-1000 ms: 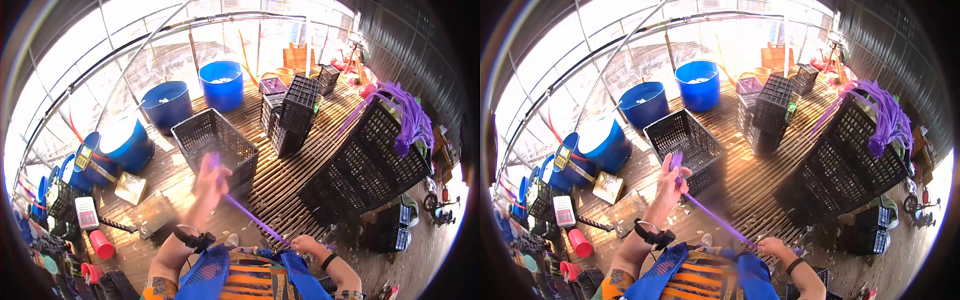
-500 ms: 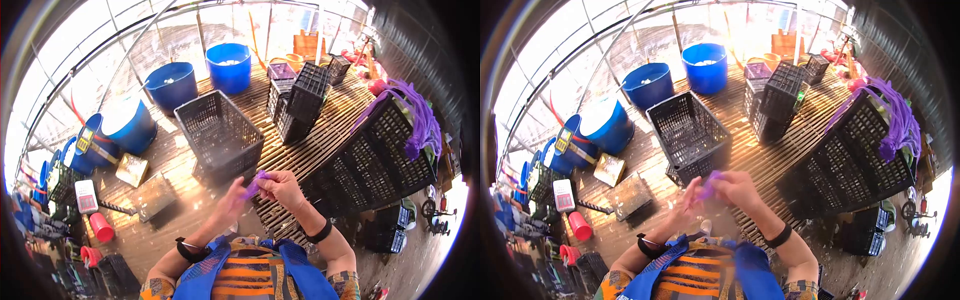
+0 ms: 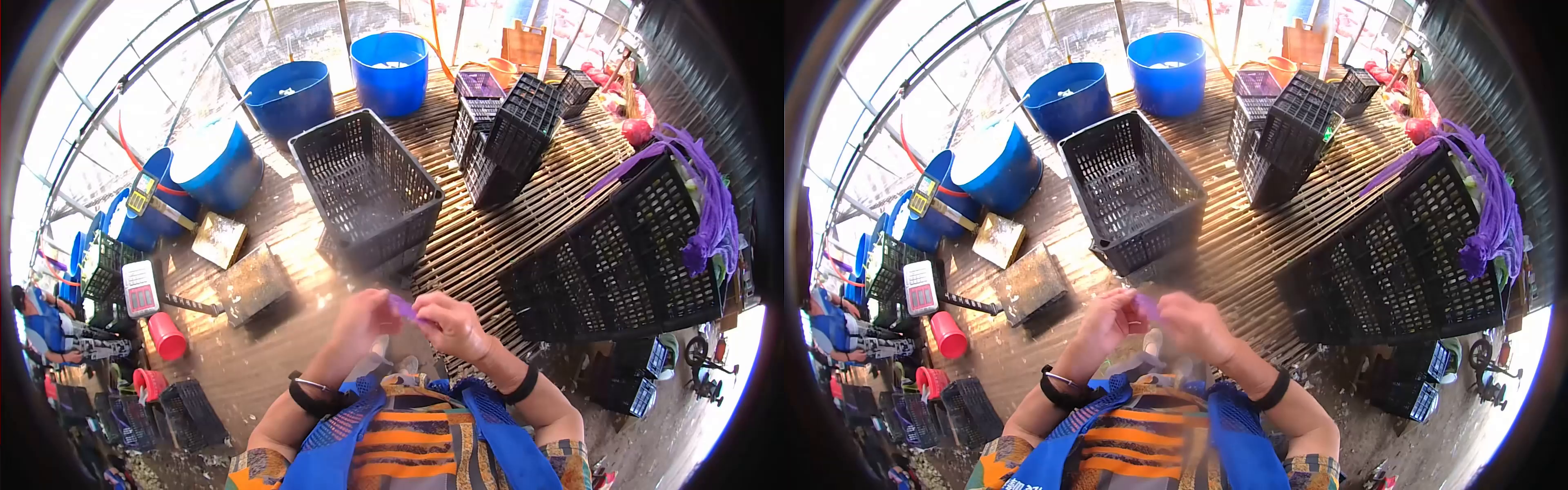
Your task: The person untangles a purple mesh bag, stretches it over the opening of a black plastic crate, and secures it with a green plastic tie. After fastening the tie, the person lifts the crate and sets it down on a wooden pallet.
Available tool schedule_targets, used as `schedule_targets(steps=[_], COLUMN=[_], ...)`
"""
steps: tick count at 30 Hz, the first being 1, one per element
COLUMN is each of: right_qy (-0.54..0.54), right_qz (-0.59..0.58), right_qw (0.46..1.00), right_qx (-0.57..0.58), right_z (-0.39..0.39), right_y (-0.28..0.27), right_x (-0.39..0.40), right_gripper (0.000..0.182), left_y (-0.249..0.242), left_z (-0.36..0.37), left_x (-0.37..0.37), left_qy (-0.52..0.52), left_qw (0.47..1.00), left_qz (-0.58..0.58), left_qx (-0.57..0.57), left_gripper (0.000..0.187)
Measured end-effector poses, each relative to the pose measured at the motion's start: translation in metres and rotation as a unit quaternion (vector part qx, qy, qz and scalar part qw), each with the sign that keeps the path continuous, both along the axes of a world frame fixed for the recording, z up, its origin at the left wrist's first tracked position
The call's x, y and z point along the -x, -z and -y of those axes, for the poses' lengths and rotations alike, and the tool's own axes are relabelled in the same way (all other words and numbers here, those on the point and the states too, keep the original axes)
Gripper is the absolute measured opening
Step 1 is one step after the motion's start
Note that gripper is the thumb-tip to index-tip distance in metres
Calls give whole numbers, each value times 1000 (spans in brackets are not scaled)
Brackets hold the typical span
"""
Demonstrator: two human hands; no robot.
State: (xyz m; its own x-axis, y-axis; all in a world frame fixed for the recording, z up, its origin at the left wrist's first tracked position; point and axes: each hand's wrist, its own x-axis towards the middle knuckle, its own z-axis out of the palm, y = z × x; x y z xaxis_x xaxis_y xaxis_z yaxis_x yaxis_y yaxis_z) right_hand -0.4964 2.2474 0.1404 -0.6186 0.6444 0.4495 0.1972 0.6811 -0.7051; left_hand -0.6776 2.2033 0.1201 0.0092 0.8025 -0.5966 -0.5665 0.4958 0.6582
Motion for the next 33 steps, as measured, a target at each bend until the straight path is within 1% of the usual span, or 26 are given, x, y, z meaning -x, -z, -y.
schedule_targets(steps=[2,4,5,6,7,8,9,10,11,12,13,15,17,19,20,21,22,23,25,26,27,28,29,30,31,33], right_qy=[-28,-81,-79,-70,-61,-40,-43,-60,-77,-72,-72,-50,-26,31,75,45,56,63,56,99,142,145,139,130,129,105], right_qz=[-8,-22,-21,-23,-25,-57,-56,-32,-9,-25,-23,26,-30,-111,-147,-220,-283,-345,-400,-441,-479,-482,-513,-541,-542,-520], right_qw=[999,991,991,960,900,778,776,774,773,753,753,810,838,832,807,798,778,755,730,713,693,692,654,615,617,633], right_qx=[38,105,105,272,431,624,627,630,630,654,653,584,544,543,567,559,558,555,552,537,520,518,539,558,556,564], right_z=[11,21,24,28,30,29,28,26,24,26,26,24,20,11,6,-1,-5,-10,-22,-29,-34,-36,-37,-39,-42,-47], right_y=[6,9,11,13,14,11,10,9,8,5,6,6,13,4,0,7,0,-8,-24,-32,-37,-38,-40,-41,-38,-28], right_x=[-6,-11,-12,-11,-9,-6,-6,-5,-5,-7,-10,-22,-36,-48,-53,-62,-66,-68,-87,-94,-100,-104,-108,-111,-114,-117], right_gripper=[15,18,18,20,23,33,33,32,32,24,24,13,5,7,11,14,16,19,24,23,21,21,20,20,20,21], left_y=[4,21,31,36,40,43,36,20,8,5,4,0,-11,-17,-12,-7,-10,-15,-25,-32,-47,-64,-73,-74,-78,-90], left_z=[1,1,2,2,2,3,3,1,-1,-1,0,-1,-1,-5,-5,-3,1,2,6,7,8,6,3,1,-2,-11], left_x=[0,5,4,0,-6,-11,-22,-37,-47,-50,-51,-50,-49,-44,-40,-33,-26,-21,-11,-10,-12,-15,-17,-17,-20,-26], left_qy=[-131,-113,-100,-99,-76,-53,-56,-48,-37,-28,-30,2,9,4,17,30,66,73,234,257,261,289,316,311,310,197], left_qw=[979,977,972,972,984,992,992,991,956,956,956,951,948,948,955,961,961,961,901,911,910,892,871,886,886,933], left_qz=[153,181,209,209,156,101,99,-83,-261,-255,-253,-276,-283,-299,-269,-240,-215,-213,-281,-223,-223,-265,-305,-276,-277,-188], left_qx=[22,-6,-34,-33,-46,-58,-55,-92,-126,-143,-144,-137,-146,-111,-122,-131,-158,-162,-234,-232,-232,-225,-218,-204,-207,-234], left_gripper=[15,15,14,14,16,18,18,19,21,25,25,28,28,29,28,28,30,30,24,20,20,22,24,19,19,23])
